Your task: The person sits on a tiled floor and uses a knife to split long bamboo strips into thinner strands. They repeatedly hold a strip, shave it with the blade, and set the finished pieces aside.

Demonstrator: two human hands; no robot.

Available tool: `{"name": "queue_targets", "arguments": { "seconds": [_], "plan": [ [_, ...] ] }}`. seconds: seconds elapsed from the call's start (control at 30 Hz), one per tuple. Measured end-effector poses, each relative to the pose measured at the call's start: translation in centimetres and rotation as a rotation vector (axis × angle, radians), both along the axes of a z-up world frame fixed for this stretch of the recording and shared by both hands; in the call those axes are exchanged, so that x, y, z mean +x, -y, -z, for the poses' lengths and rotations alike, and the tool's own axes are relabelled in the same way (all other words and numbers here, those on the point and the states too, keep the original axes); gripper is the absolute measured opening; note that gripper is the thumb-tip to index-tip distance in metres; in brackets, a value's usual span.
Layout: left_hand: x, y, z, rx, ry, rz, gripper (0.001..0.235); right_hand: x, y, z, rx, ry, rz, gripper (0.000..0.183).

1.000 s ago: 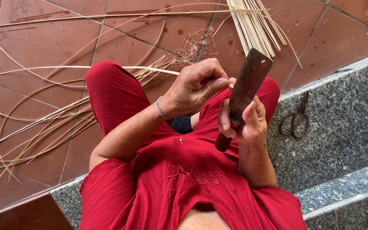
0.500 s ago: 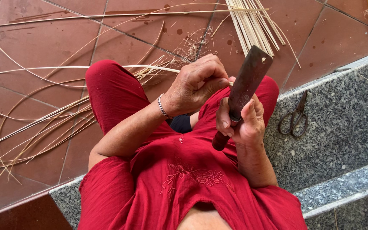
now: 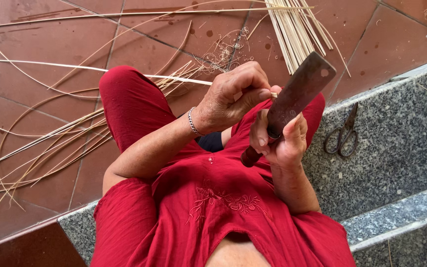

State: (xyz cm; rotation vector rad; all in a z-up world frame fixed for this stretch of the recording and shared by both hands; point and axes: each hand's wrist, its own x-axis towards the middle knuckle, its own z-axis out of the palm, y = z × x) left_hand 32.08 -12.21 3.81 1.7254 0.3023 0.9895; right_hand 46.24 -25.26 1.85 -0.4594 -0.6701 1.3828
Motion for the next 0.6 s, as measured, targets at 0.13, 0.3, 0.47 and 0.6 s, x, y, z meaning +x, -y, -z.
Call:
{"name": "queue_targets", "arguments": {
  "seconds": [0.13,0.3,0.47,0.6],
  "plan": [
    [-0.2,-0.5,-0.6,0.092,-0.017,-0.006,0.014,0.4,0.1,-0.5,-0.002,0.024,-0.036,0.055],
    [-0.5,-0.6,-1.3,0.132,-0.047,-0.019,0.016,0.6,0.3,-0.9,-0.042,-0.004,-0.045,0.056],
    [0.1,-0.7,-1.7,0.218,0.012,-0.049,0.016,0.0,0.1,-1.2,-0.016,-0.004,-0.003,0.054],
    [0.2,0.0,-1.2,0.172,0.031,-0.039,0.015,-0.7,0.4,-0.7,-0.009,-0.035,0.025,0.053]
  ]
}}
